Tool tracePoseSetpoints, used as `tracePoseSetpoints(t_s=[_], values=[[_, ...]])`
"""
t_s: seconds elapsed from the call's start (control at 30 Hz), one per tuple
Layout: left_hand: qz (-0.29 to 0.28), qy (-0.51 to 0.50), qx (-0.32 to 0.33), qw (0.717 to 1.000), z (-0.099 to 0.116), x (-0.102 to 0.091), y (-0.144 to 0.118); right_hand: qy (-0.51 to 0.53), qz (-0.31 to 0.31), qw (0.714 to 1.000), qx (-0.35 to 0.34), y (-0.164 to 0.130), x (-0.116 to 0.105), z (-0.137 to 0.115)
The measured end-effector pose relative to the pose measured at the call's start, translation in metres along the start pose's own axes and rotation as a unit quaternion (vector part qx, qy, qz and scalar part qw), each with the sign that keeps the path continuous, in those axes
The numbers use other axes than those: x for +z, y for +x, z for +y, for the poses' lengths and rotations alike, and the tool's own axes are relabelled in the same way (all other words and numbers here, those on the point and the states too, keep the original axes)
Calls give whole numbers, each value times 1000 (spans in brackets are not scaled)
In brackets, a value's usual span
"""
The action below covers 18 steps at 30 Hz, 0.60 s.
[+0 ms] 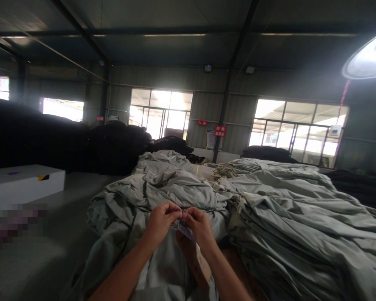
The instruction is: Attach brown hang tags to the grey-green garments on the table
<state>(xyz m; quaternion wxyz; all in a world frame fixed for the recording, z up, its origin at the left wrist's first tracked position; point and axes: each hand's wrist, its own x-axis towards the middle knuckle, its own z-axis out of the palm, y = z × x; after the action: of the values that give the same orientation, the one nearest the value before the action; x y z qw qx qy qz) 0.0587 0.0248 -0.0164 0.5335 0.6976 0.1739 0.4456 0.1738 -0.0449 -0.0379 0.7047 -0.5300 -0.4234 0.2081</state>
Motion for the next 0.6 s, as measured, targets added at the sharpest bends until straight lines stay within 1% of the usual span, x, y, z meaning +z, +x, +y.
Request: tracePoseSetpoints(t_s=[0.1, 0.17, 0.23, 0.3, 0.4, 0.47, 0.53, 0.6], values=[[46, 15, 10, 999, 3, -1, 6, 35, 10, 999, 17, 0, 4, 0], [70, 14, 17, 997, 0, 1, 7, 62, 15, 998, 30, 0, 6, 3], [79, -2, 16, 997, -7, 5, 5, 69, 10, 997, 43, 0, 7, 7], [71, -50, 4, 996, -14, 10, 0, 47, 2, 998, 42, 0, 8, 12], [43, -125, -18, 991, -20, 14, -10, -5, 5, 1000, 15, 0, 9, 20], [46, -130, -22, 990, -22, 13, -15, -44, -6, 999, 5, -2, 10, 21], [65, -115, -23, 991, -23, 10, -17, -80, -29, 996, -2, -5, 11, 19], [81, -106, -22, 991, -24, 6, -17, -100, -31, 994, -24, -8, 11, 14]])
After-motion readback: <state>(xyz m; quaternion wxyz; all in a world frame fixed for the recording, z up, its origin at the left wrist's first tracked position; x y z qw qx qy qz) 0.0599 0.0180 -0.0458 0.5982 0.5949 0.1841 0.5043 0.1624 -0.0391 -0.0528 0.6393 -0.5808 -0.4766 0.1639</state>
